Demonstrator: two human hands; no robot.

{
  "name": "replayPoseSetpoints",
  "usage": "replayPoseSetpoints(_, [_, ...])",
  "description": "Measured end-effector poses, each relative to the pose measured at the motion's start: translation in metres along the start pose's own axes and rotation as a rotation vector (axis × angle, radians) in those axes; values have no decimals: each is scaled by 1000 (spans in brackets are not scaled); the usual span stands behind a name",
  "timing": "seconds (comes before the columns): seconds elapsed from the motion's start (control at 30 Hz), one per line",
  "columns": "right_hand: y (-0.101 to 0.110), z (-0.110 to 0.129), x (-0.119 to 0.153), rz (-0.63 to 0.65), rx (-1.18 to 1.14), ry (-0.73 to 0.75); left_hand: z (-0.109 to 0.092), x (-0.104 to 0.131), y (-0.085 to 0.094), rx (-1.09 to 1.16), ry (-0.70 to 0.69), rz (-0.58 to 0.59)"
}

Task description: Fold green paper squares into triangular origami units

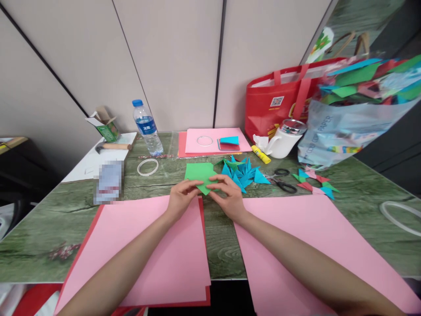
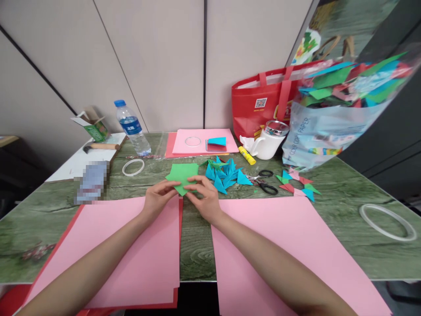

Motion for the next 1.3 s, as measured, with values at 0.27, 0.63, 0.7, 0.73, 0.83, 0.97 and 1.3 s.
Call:
replayPoseSetpoints(0.27, [-1, -1, 1, -46, -43, -38, -5, -1, 2, -64, -34, -17])
replayPoseSetpoints(0.63, [-3, -23, -5, -37, -223, -296, -1, -1, -1, 95, 185, -14])
replayPoseSetpoints(0.7, [-2, -23, -5, -34, -196, -294, 1, -1, 0, 90, 186, -24])
replayPoseSetpoints(0.73, [-2, -22, -5, -35, -192, -294, 3, -2, 0, 87, 179, -31])
replayPoseSetpoints(0.83, [-1, -20, -6, -46, -196, -300, 8, -3, 1, 134, 186, -51])
replayPoseSetpoints(0.97, [-2, -21, -6, -35, -198, -308, 14, -2, -2, 273, 304, -40])
replayPoseSetpoints(1.3, [-7, -30, -2, -38, -307, -379, 10, 1, -5, 346, 354, -46])
Point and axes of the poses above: each hand's wrist, its own x-axis away from the middle knuckle, its own y-axis out of the back of the hand, z = x × y, the point moved 4 cm from there along -x, towards the middle knuckle, and after that the axes turned 3 degrees about -z, right-handed, at the moved point
